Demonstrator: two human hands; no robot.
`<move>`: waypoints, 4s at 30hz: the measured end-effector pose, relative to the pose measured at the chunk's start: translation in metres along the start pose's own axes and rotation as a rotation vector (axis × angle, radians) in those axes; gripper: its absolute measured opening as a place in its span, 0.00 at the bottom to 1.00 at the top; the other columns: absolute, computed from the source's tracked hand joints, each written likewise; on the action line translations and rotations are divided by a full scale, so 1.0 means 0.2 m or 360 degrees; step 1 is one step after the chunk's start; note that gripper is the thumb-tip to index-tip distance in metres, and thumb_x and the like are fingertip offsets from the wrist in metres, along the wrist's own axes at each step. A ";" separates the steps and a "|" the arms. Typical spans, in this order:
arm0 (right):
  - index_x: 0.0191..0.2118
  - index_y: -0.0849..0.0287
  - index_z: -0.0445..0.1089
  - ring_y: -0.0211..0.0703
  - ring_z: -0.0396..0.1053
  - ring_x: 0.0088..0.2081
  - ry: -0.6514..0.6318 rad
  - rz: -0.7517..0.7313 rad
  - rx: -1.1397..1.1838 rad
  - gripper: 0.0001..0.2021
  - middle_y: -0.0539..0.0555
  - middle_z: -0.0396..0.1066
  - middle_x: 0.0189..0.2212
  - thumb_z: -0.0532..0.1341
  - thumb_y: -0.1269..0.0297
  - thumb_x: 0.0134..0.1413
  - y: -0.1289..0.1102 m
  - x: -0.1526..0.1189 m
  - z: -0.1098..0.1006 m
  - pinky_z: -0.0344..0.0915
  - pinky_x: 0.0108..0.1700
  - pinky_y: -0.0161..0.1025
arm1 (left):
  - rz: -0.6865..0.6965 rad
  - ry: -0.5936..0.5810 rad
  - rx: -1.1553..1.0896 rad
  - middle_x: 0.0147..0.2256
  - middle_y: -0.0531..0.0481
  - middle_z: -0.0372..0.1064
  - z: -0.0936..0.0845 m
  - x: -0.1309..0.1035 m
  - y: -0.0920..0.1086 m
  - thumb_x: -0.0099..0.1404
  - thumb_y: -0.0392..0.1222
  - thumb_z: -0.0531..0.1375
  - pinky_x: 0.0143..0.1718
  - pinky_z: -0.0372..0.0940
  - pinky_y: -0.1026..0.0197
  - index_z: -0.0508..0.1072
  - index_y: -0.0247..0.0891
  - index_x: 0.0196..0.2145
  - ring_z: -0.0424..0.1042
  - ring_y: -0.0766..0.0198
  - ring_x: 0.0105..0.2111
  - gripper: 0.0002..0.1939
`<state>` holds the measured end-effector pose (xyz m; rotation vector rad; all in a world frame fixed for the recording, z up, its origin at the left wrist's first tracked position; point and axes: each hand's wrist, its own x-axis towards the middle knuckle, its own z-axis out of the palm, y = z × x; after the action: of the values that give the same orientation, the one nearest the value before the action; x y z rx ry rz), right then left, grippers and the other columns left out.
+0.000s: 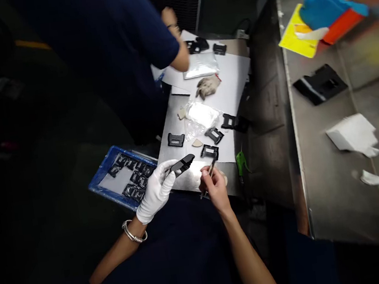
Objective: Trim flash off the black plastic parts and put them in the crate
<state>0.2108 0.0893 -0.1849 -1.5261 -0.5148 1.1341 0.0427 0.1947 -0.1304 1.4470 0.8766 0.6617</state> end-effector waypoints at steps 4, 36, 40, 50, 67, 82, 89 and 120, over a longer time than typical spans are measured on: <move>0.39 0.57 0.69 0.31 0.46 0.18 0.0094 -0.0034 0.0178 0.18 0.41 0.49 0.18 0.65 0.45 0.61 -0.26 -0.15 0.17 0.47 0.20 0.34 | 0.0273 -0.0196 0.0204 0.52 0.40 0.73 0.06 0.04 -0.01 0.77 0.44 0.50 0.58 0.70 0.50 0.71 0.40 0.56 0.74 0.56 0.54 0.17; 0.49 0.56 0.67 0.38 0.67 0.30 -0.0120 -0.0858 -0.1377 0.09 0.51 0.71 0.33 0.57 0.58 0.71 -0.72 -0.28 -0.26 0.63 0.33 0.35 | 0.0631 -0.0559 0.0341 0.37 0.46 0.81 0.13 0.18 0.23 0.60 0.46 0.73 0.42 0.75 0.55 0.82 0.38 0.37 0.80 0.57 0.37 0.11; 0.52 0.58 0.69 0.39 0.67 0.30 0.0012 -0.1185 -0.1946 0.10 0.53 0.71 0.35 0.55 0.64 0.71 -0.75 -0.33 -0.25 0.60 0.32 0.36 | 0.0890 -0.0464 0.0503 0.38 0.46 0.81 0.12 0.20 0.24 0.62 0.44 0.72 0.44 0.73 0.56 0.83 0.38 0.42 0.79 0.59 0.38 0.12; 0.50 0.57 0.75 0.36 0.66 0.27 0.0287 -0.1365 -0.2297 0.10 0.52 0.72 0.32 0.60 0.61 0.69 -0.75 -0.34 -0.18 0.58 0.29 0.37 | 0.1032 -0.0395 0.0605 0.41 0.45 0.82 0.14 0.20 0.28 0.62 0.44 0.72 0.45 0.74 0.57 0.83 0.38 0.43 0.80 0.60 0.39 0.12; 0.48 0.60 0.74 0.38 0.78 0.37 0.0228 -0.1468 -0.2225 0.07 0.54 0.81 0.43 0.61 0.67 0.69 -0.76 -0.28 -0.14 0.66 0.35 0.34 | 0.1018 -0.0405 0.0638 0.40 0.45 0.82 0.11 0.24 0.28 0.65 0.42 0.70 0.43 0.74 0.58 0.82 0.38 0.43 0.80 0.61 0.37 0.10; 0.47 0.60 0.72 0.38 0.75 0.33 0.0096 -0.1505 -0.2186 0.06 0.54 0.78 0.40 0.62 0.66 0.67 -0.77 -0.25 -0.15 0.64 0.32 0.35 | 0.0899 -0.0416 0.0415 0.39 0.45 0.82 0.10 0.23 0.27 0.60 0.44 0.73 0.42 0.78 0.53 0.82 0.38 0.40 0.81 0.57 0.36 0.13; 0.46 0.61 0.72 0.40 0.76 0.34 0.0124 -0.1584 -0.2075 0.07 0.55 0.78 0.40 0.65 0.69 0.64 -0.75 -0.24 -0.14 0.67 0.33 0.35 | 0.0806 -0.0455 0.0379 0.39 0.43 0.82 0.09 0.22 0.29 0.58 0.44 0.74 0.44 0.77 0.55 0.81 0.34 0.40 0.81 0.58 0.37 0.15; 0.45 0.57 0.75 0.39 0.75 0.32 0.0057 -0.1463 -0.2020 0.07 0.55 0.78 0.37 0.61 0.64 0.66 -0.75 -0.23 -0.14 0.66 0.32 0.34 | 0.0757 -0.0538 0.0357 0.40 0.48 0.82 0.08 0.22 0.31 0.59 0.44 0.74 0.43 0.79 0.45 0.82 0.45 0.40 0.81 0.51 0.38 0.11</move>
<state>0.2513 0.0809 -0.0314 -1.9059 -1.8946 -0.0667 0.0879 0.2253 -0.0747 1.9299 0.3476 0.6513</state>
